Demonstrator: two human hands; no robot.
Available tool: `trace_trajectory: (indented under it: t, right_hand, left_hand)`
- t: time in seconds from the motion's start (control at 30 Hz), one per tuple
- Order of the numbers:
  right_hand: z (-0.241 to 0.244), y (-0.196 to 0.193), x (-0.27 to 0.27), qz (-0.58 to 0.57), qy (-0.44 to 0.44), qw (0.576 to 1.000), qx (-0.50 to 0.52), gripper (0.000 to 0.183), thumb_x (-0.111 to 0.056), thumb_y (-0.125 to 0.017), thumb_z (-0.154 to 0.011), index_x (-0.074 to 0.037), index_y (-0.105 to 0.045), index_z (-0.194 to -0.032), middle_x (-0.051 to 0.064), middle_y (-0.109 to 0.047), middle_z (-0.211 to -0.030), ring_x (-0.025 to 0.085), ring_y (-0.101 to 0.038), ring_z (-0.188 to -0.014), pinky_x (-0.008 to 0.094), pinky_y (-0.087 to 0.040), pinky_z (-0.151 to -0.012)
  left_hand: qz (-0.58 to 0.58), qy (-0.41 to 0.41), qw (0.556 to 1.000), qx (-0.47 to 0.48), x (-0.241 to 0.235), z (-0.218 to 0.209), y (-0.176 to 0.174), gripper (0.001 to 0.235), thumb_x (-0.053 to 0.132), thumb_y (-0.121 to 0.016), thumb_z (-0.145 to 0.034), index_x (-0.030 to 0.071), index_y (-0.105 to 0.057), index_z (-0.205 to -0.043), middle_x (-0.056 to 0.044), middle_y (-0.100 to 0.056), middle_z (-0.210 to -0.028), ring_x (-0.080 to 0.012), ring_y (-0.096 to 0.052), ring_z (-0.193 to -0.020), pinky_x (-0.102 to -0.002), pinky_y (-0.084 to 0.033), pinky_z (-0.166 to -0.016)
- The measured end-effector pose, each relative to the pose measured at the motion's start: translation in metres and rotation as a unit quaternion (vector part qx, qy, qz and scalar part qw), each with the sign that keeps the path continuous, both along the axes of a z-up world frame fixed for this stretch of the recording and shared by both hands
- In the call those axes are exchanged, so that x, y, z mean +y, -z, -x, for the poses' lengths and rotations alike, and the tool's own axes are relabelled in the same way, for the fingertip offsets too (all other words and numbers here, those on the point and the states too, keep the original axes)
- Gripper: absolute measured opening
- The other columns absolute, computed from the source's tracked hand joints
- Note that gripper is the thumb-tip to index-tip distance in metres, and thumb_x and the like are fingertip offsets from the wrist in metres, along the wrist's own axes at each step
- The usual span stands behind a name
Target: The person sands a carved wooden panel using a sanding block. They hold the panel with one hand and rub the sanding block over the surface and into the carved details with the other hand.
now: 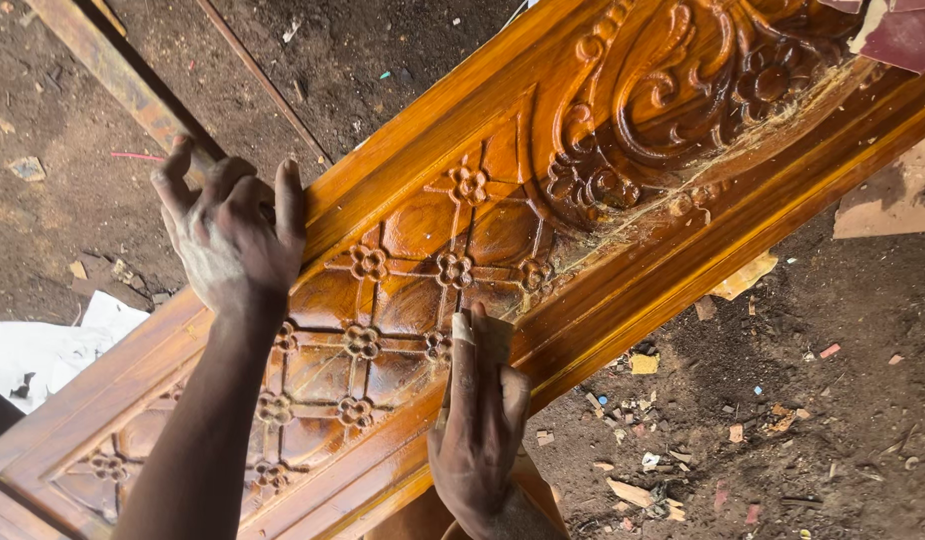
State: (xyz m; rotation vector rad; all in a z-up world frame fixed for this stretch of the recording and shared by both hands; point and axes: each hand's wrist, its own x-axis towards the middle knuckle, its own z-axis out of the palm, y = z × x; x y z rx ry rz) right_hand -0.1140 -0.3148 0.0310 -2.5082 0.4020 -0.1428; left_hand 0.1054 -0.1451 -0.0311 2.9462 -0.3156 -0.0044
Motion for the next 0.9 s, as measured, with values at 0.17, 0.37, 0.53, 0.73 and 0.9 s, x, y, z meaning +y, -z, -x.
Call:
trace_trajectory:
  t: [0.17,0.37,0.53,0.73,0.9]
  right_hand:
    - [-0.001,0.023,0.002,0.048,0.023,0.998,-0.013,0.076,0.000,-0.072,-0.089,-0.004,-0.038,-0.156,0.011,-0.052,-0.153,0.025,-0.049,-0.097,0.034,-0.049,-0.086]
    - [-0.001,0.008,-0.002,-0.023,0.035,0.999,0.016,0.083,0.013,-0.067,-0.081,-0.002,-0.037,-0.157,0.015,-0.052,-0.157,0.026,-0.050,-0.097,0.035,-0.053,-0.079]
    - [-0.012,0.007,-0.005,-0.008,0.030,1.000,-0.005,0.088,0.010,-0.068,-0.075,-0.002,-0.037,-0.156,0.014,-0.051,-0.143,0.027,-0.051,-0.103,0.037,-0.052,-0.082]
    - [-0.001,0.009,-0.010,-0.021,0.022,0.995,-0.095,0.067,0.007,-0.066,-0.095,-0.003,-0.039,-0.156,0.019,-0.059,-0.143,0.022,-0.050,-0.091,0.035,-0.052,-0.074]
    - [0.044,0.004,-0.003,-0.308,0.160,0.933,-0.099,0.040,-0.006,-0.053,-0.108,0.000,-0.050,-0.147,0.019,-0.060,-0.146,0.019,-0.064,-0.104,0.029,-0.059,-0.083]
  left_hand:
    - [-0.004,0.002,1.000,0.002,-0.001,0.000,0.000,0.069,0.052,-0.047,-0.120,0.002,-0.077,-0.084,-0.007,-0.076,-0.123,-0.0410,-0.036,-0.151,-0.055,-0.035,-0.121]
    - [0.003,-0.002,1.000,0.002,0.000,0.000,0.001,0.064,0.050,-0.050,-0.119,0.003,-0.078,-0.086,-0.007,-0.076,-0.118,-0.0402,-0.036,-0.152,-0.054,-0.035,-0.123]
    - [-0.003,-0.008,1.000,0.004,0.001,0.001,0.000,0.063,0.050,-0.052,-0.118,0.003,-0.078,-0.085,-0.007,-0.076,-0.123,-0.0401,-0.036,-0.150,-0.054,-0.034,-0.122]
    - [-0.008,-0.004,1.000,0.000,-0.003,0.000,-0.007,0.063,0.051,-0.052,-0.120,0.001,-0.078,-0.090,-0.007,-0.075,-0.123,-0.0386,-0.036,-0.152,-0.052,-0.034,-0.122]
    - [-0.007,-0.018,1.000,0.019,-0.007,-0.002,-0.010,0.059,0.050,-0.052,-0.115,0.002,-0.080,-0.096,-0.008,-0.074,-0.126,-0.0390,-0.035,-0.150,-0.054,-0.034,-0.121]
